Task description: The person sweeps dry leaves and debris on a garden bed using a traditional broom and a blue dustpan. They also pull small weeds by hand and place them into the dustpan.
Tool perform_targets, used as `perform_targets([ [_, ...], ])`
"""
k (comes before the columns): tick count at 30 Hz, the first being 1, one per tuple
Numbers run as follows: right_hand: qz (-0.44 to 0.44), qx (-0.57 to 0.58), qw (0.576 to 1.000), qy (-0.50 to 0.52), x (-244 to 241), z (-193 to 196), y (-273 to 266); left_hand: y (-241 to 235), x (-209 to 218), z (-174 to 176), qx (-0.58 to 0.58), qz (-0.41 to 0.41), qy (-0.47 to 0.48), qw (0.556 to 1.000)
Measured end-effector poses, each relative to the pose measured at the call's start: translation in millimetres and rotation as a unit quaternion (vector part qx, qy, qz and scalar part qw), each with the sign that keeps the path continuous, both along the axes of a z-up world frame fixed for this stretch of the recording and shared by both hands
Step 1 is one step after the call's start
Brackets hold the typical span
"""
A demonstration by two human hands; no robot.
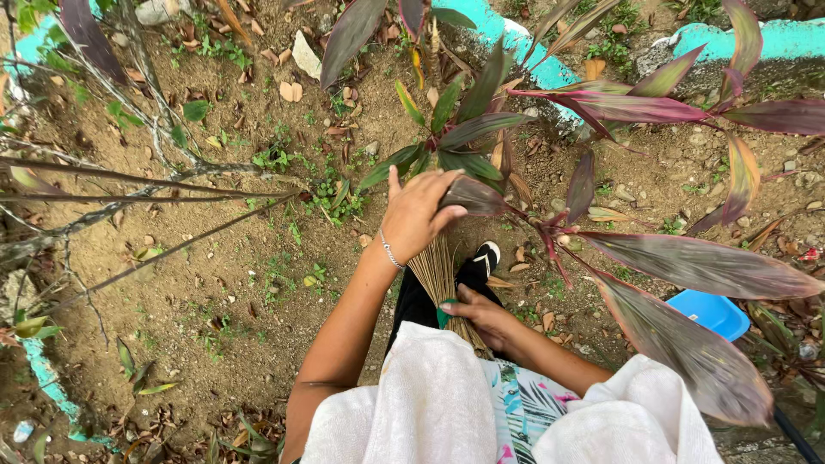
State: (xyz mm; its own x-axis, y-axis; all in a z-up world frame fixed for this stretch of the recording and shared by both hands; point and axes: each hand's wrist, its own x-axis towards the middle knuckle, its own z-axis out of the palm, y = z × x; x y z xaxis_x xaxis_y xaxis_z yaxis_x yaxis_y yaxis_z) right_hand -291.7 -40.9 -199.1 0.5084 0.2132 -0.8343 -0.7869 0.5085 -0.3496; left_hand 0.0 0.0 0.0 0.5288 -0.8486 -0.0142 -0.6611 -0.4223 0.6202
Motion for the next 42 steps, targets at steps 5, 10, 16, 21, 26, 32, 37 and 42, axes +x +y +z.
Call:
perform_targets([
  [5, -0.081, 0.172, 0.973, 0.128, 24.6, 69.6, -28.0, 20.1, -5.2, -3.7, -0.033, 0.161, -0.011, 0.986],
  [10, -0.156, 0.227, 0.951, 0.142, 17.0, 146.0, -59.3, 36.6, -12.5, 7.3, -0.129, 0.241, -0.033, 0.961],
  [16, -0.204, 0.253, 0.944, 0.056, 29.7, 120.4, -63.9, 66.0, -62.5, -3.7, -0.149, 0.301, 0.016, 0.942],
  [21, -0.217, 0.313, 0.922, 0.071, 41.2, 68.2, -61.4, 98.3, -97.3, -33.2, -0.175, 0.348, 0.082, 0.917],
  [26, -0.255, 0.361, 0.896, 0.046, -16.5, 129.5, -48.7, 138.3, -114.2, -53.4, -0.169, 0.4, 0.144, 0.889],
  [32, -0.183, 0.385, 0.904, 0.022, 27.9, 131.5, 31.3, 187.2, -123.8, -68.0, -0.184, 0.393, 0.166, 0.886],
  [37, -0.255, 0.349, 0.902, -0.016, 119.1, 49.1, 100.7, 237.8, -138.5, -74.7, -0.147, 0.361, 0.144, 0.91],
  [42, -0.267, 0.357, 0.895, -0.017, 61.9, 60.2, 164.2, 328.5, -155.2, -86.0, -0.076, 0.352, 0.119, 0.925],
])
